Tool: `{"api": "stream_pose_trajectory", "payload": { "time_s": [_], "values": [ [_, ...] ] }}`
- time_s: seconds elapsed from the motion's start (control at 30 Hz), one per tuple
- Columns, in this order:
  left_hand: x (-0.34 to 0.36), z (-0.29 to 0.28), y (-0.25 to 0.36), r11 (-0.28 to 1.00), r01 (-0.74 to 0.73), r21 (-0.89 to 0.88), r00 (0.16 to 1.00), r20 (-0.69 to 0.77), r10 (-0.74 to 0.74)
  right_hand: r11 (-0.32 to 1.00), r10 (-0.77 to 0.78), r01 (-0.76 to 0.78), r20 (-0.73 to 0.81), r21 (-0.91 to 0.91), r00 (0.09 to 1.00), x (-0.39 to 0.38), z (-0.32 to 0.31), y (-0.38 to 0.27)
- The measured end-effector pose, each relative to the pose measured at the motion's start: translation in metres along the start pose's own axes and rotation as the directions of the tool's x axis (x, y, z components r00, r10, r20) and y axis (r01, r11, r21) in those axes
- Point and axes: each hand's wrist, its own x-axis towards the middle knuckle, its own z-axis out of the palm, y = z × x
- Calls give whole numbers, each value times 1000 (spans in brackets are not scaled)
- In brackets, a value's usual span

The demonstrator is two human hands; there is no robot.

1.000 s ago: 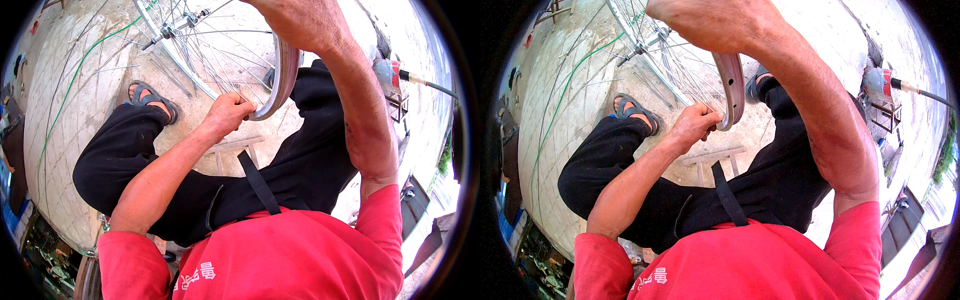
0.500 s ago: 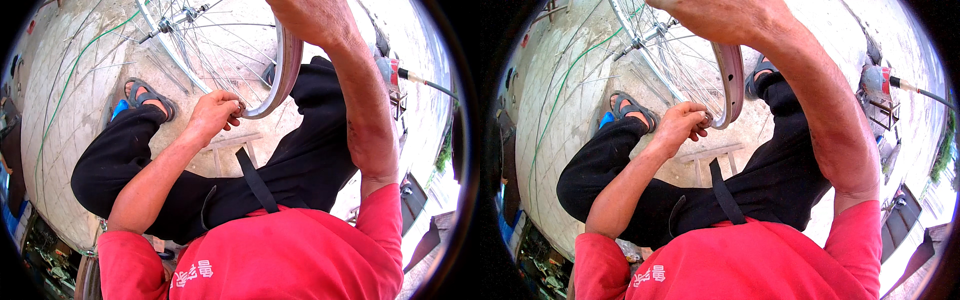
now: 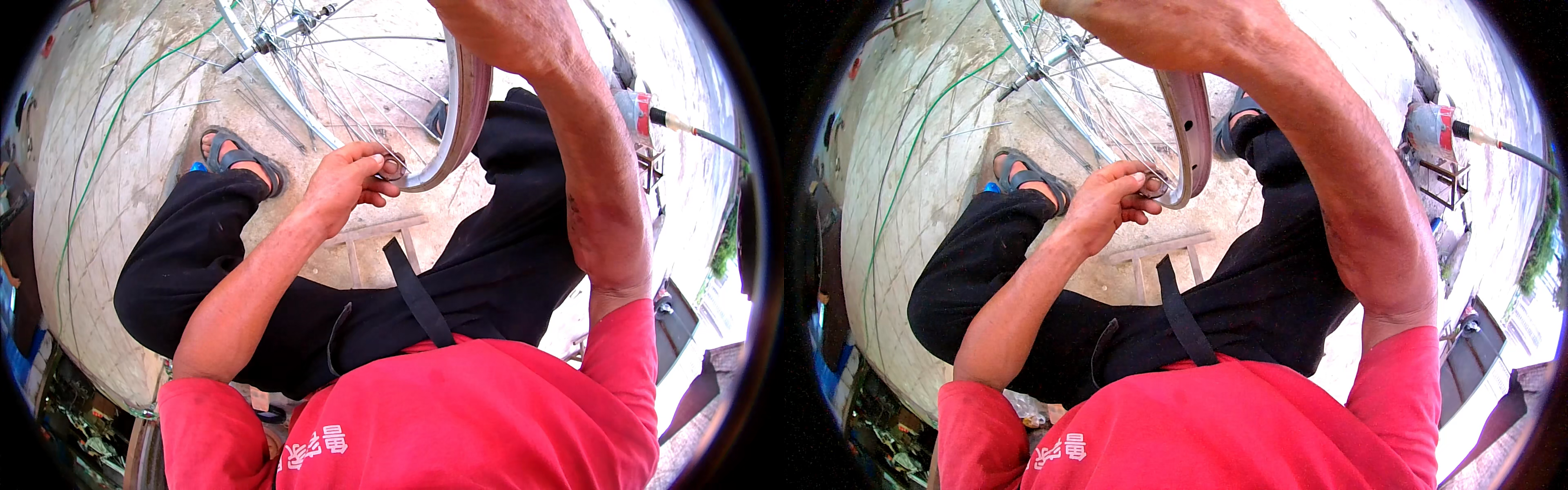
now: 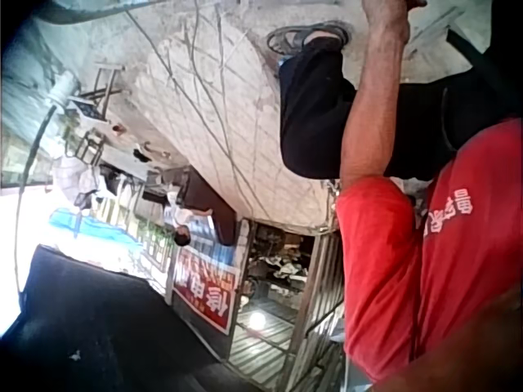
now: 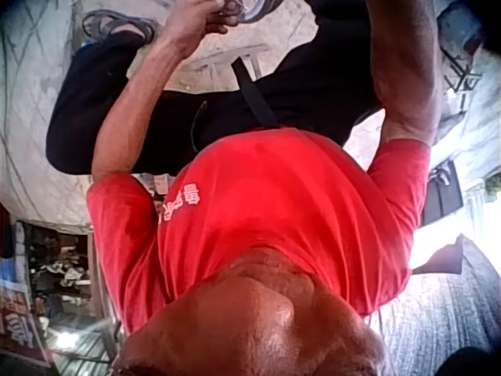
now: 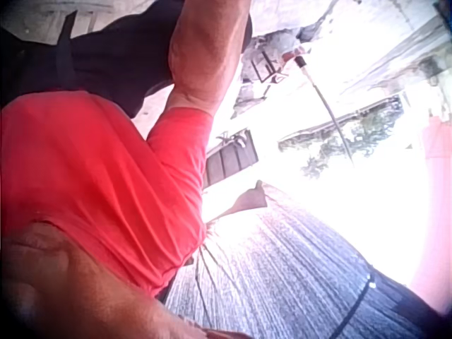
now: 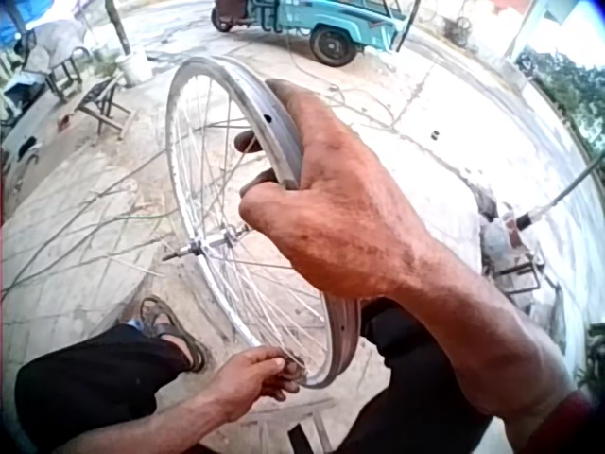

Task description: The person inserts metal spokes into the holes of a bicycle wheel rim by hand and secures them into the central hub.

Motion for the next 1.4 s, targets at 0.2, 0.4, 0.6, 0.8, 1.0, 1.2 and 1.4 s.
{"api": "stream_pose_trajectory", "payload": {
  "time_s": [0.2, 0.4, 0.6, 0.8, 1.0, 1.2, 1.4],
  "values": [
    [2, 4, 2, 1000, -3, 29, 1000, -17, 3, 976, -28, 15, -59, -217, 998, 8, 14, 24],
    [3, -2, 0, 995, -7, 95, 1000, 5, 6, 946, -95, 61, -92, -319, 991, -2, 20, 14],
    [6, -6, -3, 998, -14, 67, 1000, 25, 12, 970, -58, 40, -67, -240, 996, -6, 18, -3],
    [4, 1, -2, 999, -22, 24, 1000, 21, 22, 963, 268, -268, 46, -2, 962, 19, 0, -19],
    [6, -6, -7, 999, 1, -50, 998, 68, 2, 980, -87, 78, -41, -183, 995, -1, 12, 14],
    [2, -3, 0, 1000, 12, 8, 999, 35, -12, 993, -36, 32, -35, -113, 999, 1, 4, 5],
    [3, -3, 1, 999, 11, 45, 999, 39, -13, 988, -64, 58, -32, -143, 997, -4, 4, 3]
  ]
}}
